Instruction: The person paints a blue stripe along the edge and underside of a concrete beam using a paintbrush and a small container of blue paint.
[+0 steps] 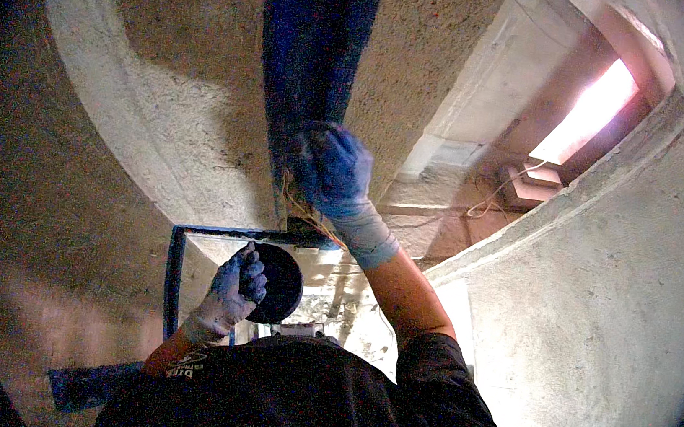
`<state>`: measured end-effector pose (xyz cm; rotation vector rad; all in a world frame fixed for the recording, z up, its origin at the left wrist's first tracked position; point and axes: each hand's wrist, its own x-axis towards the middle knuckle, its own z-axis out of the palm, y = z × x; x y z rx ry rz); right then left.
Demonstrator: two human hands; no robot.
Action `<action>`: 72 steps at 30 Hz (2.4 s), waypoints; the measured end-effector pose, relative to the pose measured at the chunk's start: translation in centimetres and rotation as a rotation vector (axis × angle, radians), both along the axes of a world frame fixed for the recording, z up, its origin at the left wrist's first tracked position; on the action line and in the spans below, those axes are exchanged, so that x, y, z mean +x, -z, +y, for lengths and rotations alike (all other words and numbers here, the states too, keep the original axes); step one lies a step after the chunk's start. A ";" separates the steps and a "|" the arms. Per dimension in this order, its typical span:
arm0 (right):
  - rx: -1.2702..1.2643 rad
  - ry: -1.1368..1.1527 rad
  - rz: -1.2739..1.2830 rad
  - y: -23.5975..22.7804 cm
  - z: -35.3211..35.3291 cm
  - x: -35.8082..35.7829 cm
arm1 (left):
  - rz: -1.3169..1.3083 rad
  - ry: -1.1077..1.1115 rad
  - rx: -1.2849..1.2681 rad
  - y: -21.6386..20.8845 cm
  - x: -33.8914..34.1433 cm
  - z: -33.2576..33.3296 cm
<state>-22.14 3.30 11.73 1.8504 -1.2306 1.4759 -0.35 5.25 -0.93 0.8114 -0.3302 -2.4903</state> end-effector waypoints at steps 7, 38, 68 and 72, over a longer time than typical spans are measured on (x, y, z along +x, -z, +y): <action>-0.236 0.000 0.019 -8.9 -1.4 1.0 | -0.063 -0.018 0.011 0.1 -0.7 0.0; 0.187 0.190 -0.188 1.6 4.4 -2.5 | -0.031 0.047 0.022 0.2 -1.6 -0.5; 0.048 0.068 -0.060 8.8 2.8 -3.6 | -0.070 0.017 -0.012 0.2 -1.6 -0.8; 0.394 0.102 -0.127 16.2 4.7 -3.5 | -0.387 -0.207 -0.733 -0.1 -2.6 1.3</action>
